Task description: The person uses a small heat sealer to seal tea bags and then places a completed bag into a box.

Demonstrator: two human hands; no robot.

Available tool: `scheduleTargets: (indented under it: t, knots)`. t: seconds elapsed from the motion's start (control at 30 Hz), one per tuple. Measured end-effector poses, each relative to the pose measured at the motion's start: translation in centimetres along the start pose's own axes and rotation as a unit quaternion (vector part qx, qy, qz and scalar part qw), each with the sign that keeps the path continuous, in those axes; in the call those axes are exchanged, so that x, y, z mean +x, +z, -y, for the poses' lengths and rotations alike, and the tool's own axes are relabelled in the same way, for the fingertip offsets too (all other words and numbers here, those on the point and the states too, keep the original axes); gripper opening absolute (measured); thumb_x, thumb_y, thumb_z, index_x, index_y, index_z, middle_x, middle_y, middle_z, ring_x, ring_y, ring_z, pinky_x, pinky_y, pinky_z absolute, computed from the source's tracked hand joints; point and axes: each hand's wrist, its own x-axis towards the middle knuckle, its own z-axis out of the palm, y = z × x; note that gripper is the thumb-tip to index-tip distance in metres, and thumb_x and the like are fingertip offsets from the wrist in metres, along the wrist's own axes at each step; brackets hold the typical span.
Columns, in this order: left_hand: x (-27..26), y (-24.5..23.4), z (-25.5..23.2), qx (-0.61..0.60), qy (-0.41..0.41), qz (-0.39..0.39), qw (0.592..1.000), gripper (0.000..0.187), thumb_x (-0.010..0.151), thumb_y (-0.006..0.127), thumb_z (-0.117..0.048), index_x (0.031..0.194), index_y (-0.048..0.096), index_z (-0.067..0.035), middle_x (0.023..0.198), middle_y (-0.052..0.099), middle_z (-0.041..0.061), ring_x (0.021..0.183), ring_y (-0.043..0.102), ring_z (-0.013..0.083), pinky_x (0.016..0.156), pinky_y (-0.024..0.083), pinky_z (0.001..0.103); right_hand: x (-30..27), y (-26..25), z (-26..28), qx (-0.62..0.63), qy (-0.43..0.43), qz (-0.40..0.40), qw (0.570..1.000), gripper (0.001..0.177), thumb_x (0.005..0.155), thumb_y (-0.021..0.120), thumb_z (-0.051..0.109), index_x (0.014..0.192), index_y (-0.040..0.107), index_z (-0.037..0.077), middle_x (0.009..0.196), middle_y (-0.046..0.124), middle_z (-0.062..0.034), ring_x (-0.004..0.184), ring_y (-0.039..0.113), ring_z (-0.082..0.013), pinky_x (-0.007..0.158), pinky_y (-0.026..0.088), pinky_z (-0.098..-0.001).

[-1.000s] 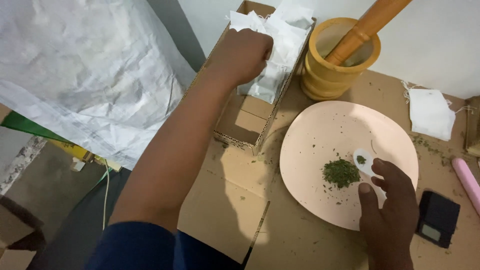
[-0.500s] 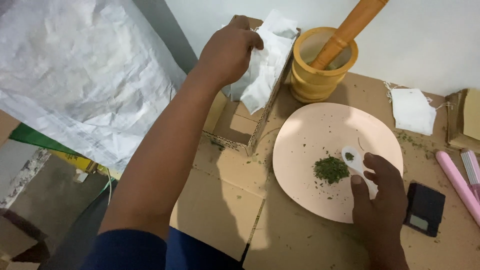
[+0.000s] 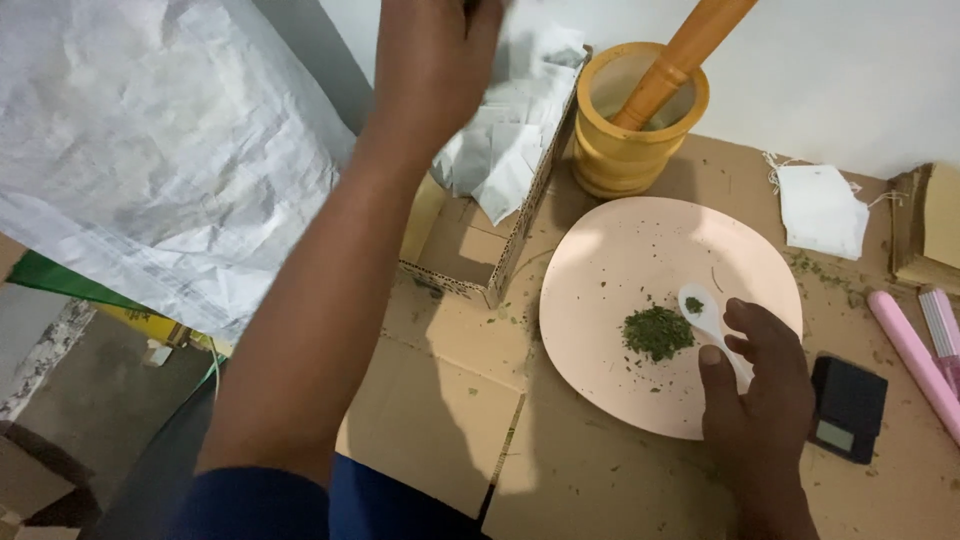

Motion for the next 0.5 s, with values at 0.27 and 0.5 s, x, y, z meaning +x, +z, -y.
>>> scheduleTargets:
  t: [0.27, 0.5]
  knots:
    - [-9.0, 0.9, -11.4, -0.289, -0.226, 0.121, 0.922, 0.025, 0.086, 0.076, -0.008, 0.109, 0.071, -0.016, 0.091, 0.068, -0.002, 0.076, 0.059, 0.0123, 0.068, 0.050, 0.026, 0.4, 0.0, 1.3, 0.036, 0.072, 0.020, 0.997, 0.040, 0.097, 0.059, 0.018, 0.133, 0.059, 0.002, 0.127, 0.064, -0.0157, 0.113, 0.065, -0.0297, 0.095, 0.054, -0.0425]
    - [-13.8, 5.0, -16.4, -0.480, -0.259, 0.127, 0.828, 0.018, 0.088, 0.075, -0.001, 0.105, 0.074, -0.005, 0.076, 0.062, 0.006, 0.075, 0.057, 0.0120, 0.071, 0.054, 0.031, -0.7, 1.1, -1.8, 0.208, 0.083, -0.010, 0.974, 0.059, 0.091, 0.069, 0.010, 0.144, 0.047, -0.004, 0.117, 0.064, -0.0225, 0.110, 0.065, -0.0357, 0.094, 0.055, -0.0485]
